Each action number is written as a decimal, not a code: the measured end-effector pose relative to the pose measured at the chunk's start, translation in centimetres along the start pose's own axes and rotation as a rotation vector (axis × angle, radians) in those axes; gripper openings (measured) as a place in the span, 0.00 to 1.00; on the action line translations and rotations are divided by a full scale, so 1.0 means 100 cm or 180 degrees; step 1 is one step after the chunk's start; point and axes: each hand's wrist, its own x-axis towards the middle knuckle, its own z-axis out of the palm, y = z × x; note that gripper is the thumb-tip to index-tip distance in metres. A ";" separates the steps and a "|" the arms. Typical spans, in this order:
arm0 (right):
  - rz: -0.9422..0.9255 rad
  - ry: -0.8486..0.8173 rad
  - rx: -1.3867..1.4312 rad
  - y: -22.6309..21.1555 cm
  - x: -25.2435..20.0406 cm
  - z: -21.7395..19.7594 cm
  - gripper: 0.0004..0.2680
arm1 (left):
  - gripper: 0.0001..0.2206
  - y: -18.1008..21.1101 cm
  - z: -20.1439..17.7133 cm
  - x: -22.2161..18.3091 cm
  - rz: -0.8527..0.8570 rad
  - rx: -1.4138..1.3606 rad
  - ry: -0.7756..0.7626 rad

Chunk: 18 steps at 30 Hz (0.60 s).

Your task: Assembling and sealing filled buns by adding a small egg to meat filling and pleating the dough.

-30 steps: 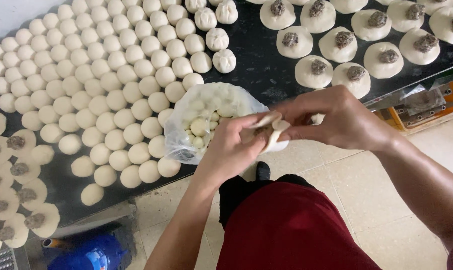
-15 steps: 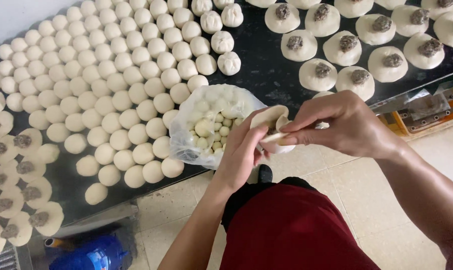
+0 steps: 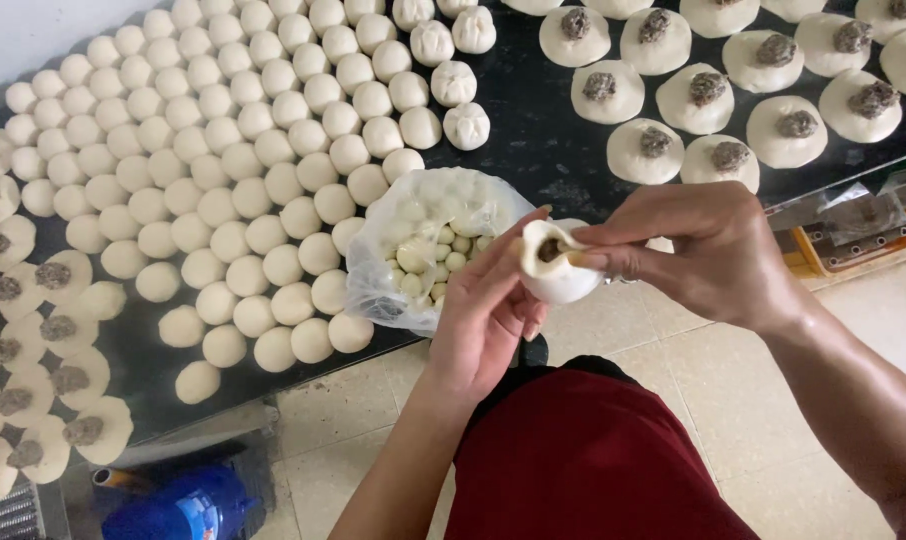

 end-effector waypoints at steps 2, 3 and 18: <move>-0.0090 -0.0128 -0.0113 -0.009 0.005 0.001 0.05 | 0.24 -0.002 -0.001 -0.001 -0.0088 0.0011 -0.0002; -0.0190 -0.0247 -0.0230 -0.013 0.008 0.002 0.05 | 0.25 -0.002 -0.002 -0.001 -0.0171 0.0029 -0.0015; -0.0478 -0.0602 0.0281 -0.001 0.013 0.015 0.04 | 0.30 0.026 0.006 -0.018 0.0308 0.0012 -0.0566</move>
